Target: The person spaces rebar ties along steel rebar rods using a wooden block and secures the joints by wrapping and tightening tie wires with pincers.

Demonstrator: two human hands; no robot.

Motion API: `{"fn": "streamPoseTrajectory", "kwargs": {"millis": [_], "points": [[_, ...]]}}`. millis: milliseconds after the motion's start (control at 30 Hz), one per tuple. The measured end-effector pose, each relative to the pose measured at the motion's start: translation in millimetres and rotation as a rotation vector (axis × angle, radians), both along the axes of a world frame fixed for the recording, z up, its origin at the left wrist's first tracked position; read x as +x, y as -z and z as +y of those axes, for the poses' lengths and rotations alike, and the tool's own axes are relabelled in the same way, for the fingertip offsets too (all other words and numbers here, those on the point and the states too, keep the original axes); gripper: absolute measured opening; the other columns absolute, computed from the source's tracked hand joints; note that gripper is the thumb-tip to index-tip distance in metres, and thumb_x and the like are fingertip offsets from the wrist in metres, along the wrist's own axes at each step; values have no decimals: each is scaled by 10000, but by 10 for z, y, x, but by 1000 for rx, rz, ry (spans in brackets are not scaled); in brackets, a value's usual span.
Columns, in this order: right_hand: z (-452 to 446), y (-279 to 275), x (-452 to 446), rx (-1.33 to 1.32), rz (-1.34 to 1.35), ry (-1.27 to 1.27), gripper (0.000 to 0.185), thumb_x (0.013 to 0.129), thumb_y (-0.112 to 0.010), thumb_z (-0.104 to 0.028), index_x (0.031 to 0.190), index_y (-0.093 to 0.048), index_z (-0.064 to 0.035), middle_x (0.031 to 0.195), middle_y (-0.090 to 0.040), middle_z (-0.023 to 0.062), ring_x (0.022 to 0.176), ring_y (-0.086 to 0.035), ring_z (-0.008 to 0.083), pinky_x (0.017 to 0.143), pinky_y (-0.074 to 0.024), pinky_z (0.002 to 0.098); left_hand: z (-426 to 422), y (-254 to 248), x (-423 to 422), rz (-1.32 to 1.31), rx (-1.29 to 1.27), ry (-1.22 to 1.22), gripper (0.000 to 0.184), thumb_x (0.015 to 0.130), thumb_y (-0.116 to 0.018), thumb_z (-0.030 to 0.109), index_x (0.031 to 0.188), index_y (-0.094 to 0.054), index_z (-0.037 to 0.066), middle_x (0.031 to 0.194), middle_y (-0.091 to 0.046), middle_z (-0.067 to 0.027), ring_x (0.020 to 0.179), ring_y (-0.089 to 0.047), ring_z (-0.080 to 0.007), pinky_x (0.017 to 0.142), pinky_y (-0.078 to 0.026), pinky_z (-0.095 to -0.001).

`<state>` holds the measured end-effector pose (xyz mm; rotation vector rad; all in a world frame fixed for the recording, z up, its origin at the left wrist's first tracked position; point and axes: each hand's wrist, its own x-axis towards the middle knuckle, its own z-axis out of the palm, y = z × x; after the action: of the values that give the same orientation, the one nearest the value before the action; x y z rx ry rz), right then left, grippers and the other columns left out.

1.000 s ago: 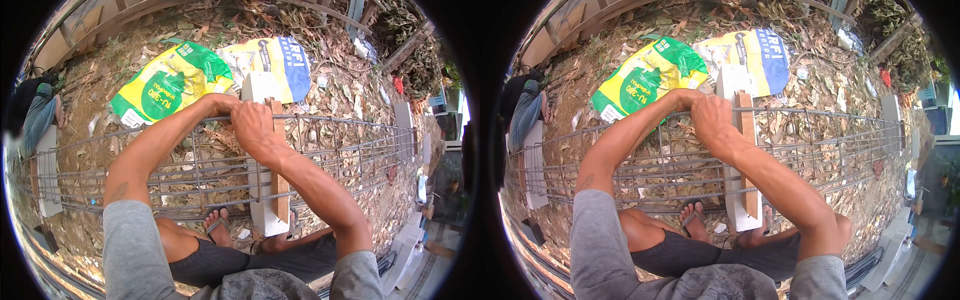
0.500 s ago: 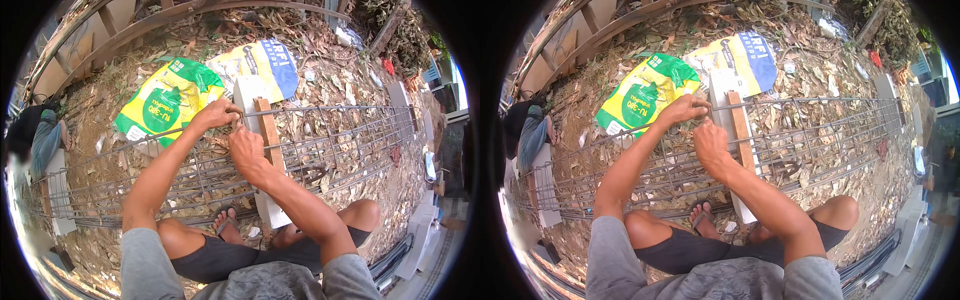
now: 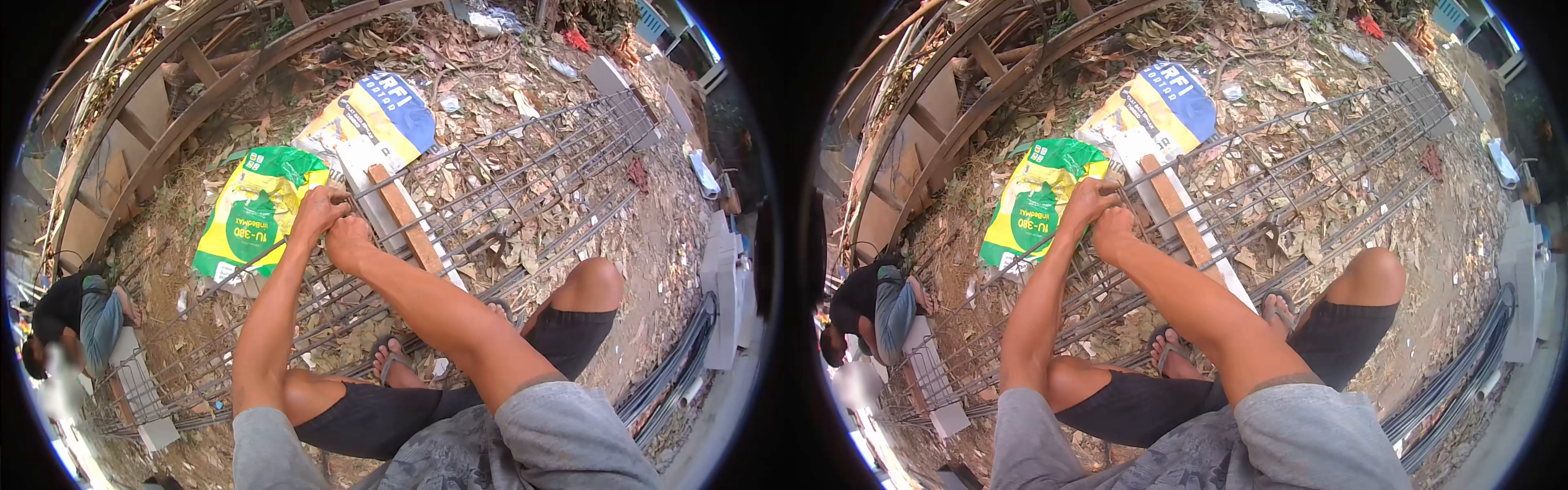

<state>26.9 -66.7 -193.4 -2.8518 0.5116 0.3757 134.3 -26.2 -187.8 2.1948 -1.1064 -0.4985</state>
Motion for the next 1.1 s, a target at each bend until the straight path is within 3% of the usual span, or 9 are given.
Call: {"fn": "streamPoseTrajectory", "kwargs": {"millis": [200, 367, 433, 533, 600, 667, 833, 867, 1100], "points": [[60, -389, -175, 99, 169, 61, 266, 955, -626, -216, 1128, -787, -93, 1191, -755, 100, 1140, -699, 251, 770, -576, 509, -25, 21, -105, -133, -71, -25, 361, 750, -754, 195, 1065, -794, 25, 897, -753, -241, 807, -751, -323, 784, -583, -398], [251, -359, -600, 42, -141, 125, 235, 985, -587, -207, 1050, -793, -115, 1035, -761, 51, 1083, -643, 282, 909, -450, 555, -27, -68, -199, -112, 10, -95, 388, 757, -762, 255, 1085, -802, 52, 759, -716, -240, 677, -719, -333, 684, -562, -423], [201, -260, -650, 43, -245, 118, 226, 978, -595, -219, 1025, -793, -121, 1010, -761, 46, 1088, -628, 284, 932, -415, 541, -16, -145, -237, -137, 15, -50, 369, 782, -727, 211, 1078, -784, -2, 792, -741, -219, 681, -722, -275, 680, -557, -394], [140, -332, -548, 17, -151, 4, 206, 955, -611, -215, 991, -796, -132, 972, -762, 46, 1099, -621, 281, 926, -387, 510, -73, -102, -116, -190, 20, 21, 367, 791, -712, 233, 1060, -786, -5, 767, -736, -204, 648, -706, -264, 661, -548, -392], [215, -109, -290, -112, -33, -65, 206, 942, -623, -220, 997, -811, -157, 982, -771, 40, 1070, -644, 270, 832, -416, 502, -123, -279, -153, -178, 148, 69, 368, 788, -707, 235, 1054, -785, -7, 784, -742, -210, 652, -712, -270, 663, -551, -392], [143, -114, -56, 86, 163, -99, 264, 937, -664, -272, 1124, -805, -151, 1144, -769, 85, 1082, -703, 271, 709, -480, 530, -135, -319, -121, -184, 190, 92, 336, 780, -714, 230, 998, -785, -16, 774, -741, -208, 653, -713, -266, 658, -552, -387], [-110, 172, 186, 379, 251, -50, 476, 890, -734, -348, 1311, -729, -128, 1405, -659, 140, 1285, -635, 326, 991, -545, 489, -104, -83, 16, -145, 74, 103, 250, 784, -716, 195, 900, -748, -24, 739, -719, -178, 650, -685, -246, 651, -545, -381], [-39, 508, 294, 266, 158, -51, 567, 851, -766, -343, 1371, -683, -136, 1478, -597, 155, 1349, -583, 328, 1063, -520, 495, -94, -2, 40, -107, 35, 90, 231, 795, -704, 185, 904, -741, -15, 733, -712, -183, 650, -682, -253, 649, -540, -389], [-159, 390, 314, 663, 144, 144, 553, 859, -702, -280, 1383, -653, -112, 1434, -622, 186, 1321, -603, 341, 1103, -482, 500, -14, 189, 40, 257, -44, 26, 223, 855, -654, 79, 1065, -661, 5, 883, -737, -145, 781, -688, -232, 742, -552, -370]]}}
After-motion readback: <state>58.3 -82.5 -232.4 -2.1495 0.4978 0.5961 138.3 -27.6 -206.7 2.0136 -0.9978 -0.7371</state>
